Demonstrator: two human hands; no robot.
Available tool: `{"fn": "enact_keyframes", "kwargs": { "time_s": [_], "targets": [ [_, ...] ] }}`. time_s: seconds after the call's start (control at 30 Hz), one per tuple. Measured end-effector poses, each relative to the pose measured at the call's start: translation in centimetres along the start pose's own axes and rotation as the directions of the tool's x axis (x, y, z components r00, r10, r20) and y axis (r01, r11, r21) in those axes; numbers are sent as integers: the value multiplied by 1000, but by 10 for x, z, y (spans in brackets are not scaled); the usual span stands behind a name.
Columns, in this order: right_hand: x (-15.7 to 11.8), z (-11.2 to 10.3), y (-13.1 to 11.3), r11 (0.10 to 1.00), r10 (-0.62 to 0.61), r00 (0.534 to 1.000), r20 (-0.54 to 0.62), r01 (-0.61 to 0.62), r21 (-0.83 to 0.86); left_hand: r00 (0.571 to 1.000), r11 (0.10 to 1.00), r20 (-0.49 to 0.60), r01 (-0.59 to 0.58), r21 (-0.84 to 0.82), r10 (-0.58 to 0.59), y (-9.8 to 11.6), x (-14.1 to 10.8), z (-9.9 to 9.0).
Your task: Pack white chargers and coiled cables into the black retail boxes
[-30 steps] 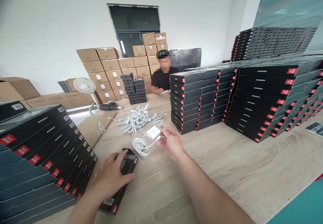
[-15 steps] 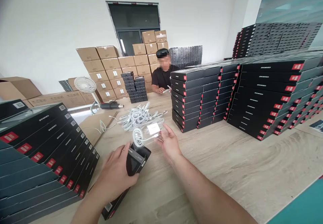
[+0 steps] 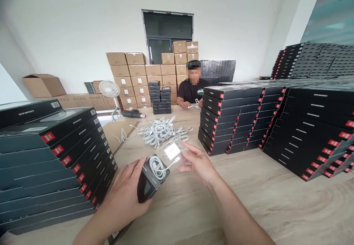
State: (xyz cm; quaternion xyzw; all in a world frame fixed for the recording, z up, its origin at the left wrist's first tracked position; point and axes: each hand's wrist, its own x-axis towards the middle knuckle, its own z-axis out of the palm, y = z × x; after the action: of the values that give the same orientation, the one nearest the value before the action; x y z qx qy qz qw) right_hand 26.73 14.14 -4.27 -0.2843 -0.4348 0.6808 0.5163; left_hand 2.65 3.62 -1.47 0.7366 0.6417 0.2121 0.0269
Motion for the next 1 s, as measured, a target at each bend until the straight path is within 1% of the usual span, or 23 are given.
{"fn": "enact_keyframes", "kwargs": {
  "time_s": [0.1, 0.2, 0.23, 0.3, 0.33, 0.4, 0.53, 0.57, 0.6, 0.63, 0.67, 0.7, 0.73, 0.77, 0.8, 0.87, 0.93, 1.0],
  "targets": [
    [-7, 0, -13, 998, 65, 992, 111, -65, 1, 998, 990, 35, -40, -133, 45, 3, -6, -4],
    [-11, 4, -19, 987, 144, 966, 216, -156, 44, 991, 965, 74, -88, -248, 109, 7, -11, -5],
    [-11, 5, -18, 981, 154, 961, 231, -176, 78, 990, 955, 69, -100, -279, 124, 9, -12, -5],
    [-10, 8, -14, 977, 144, 965, 220, -174, 120, 989, 939, 37, -125, -319, 144, 11, -12, -6],
    [-10, 9, -11, 982, 129, 970, 207, -154, 109, 989, 936, 20, -133, -327, 148, 11, -12, -6],
    [-12, 10, -4, 993, 108, 970, 217, -116, 23, 989, 936, -2, -141, -324, 148, 11, -12, -5],
    [-22, 14, 1, 978, 185, 922, 341, -137, -159, 981, 915, 3, -181, -362, 195, 11, -12, -2],
    [-25, 16, 0, 972, 205, 913, 352, -147, -186, 978, 904, 2, -193, -383, 210, 12, -12, -1],
    [-27, 19, -1, 970, 205, 916, 346, -143, -197, 977, 893, -8, -196, -405, 211, 14, -13, 2],
    [-29, 21, -3, 974, 177, 930, 322, -119, -193, 980, 883, -33, -191, -429, 195, 17, -13, 5],
    [-30, 24, -5, 981, 119, 953, 280, -70, -180, 984, 871, -75, -180, -457, 164, 21, -13, 9],
    [-30, 27, -7, 985, 39, 974, 224, 0, -170, 985, 855, -121, -167, -491, 123, 24, -13, 14],
    [-30, 29, -9, 982, -52, 985, 166, 80, -172, 983, 833, -165, -156, -531, 79, 28, -13, 19],
    [-30, 31, -10, 967, -141, 984, 112, 161, -196, 979, 807, -199, -150, -571, 41, 31, -13, 24],
    [-29, 32, -11, 942, -222, 973, 69, 232, -243, 976, 779, -219, -148, -609, 14, 33, -12, 29],
    [-29, 34, -11, 865, -355, 935, 23, 338, -371, 973, 723, -232, -154, -674, -8, 34, -11, 37],
    [-30, 34, -10, 781, -451, 892, 18, 404, -476, 973, 671, -232, -163, -724, -14, 30, -11, 40],
    [-32, 36, -10, 713, -512, 858, 39, 450, -537, 976, 649, -219, -157, -745, -16, 23, -11, 39]
  ]
}}
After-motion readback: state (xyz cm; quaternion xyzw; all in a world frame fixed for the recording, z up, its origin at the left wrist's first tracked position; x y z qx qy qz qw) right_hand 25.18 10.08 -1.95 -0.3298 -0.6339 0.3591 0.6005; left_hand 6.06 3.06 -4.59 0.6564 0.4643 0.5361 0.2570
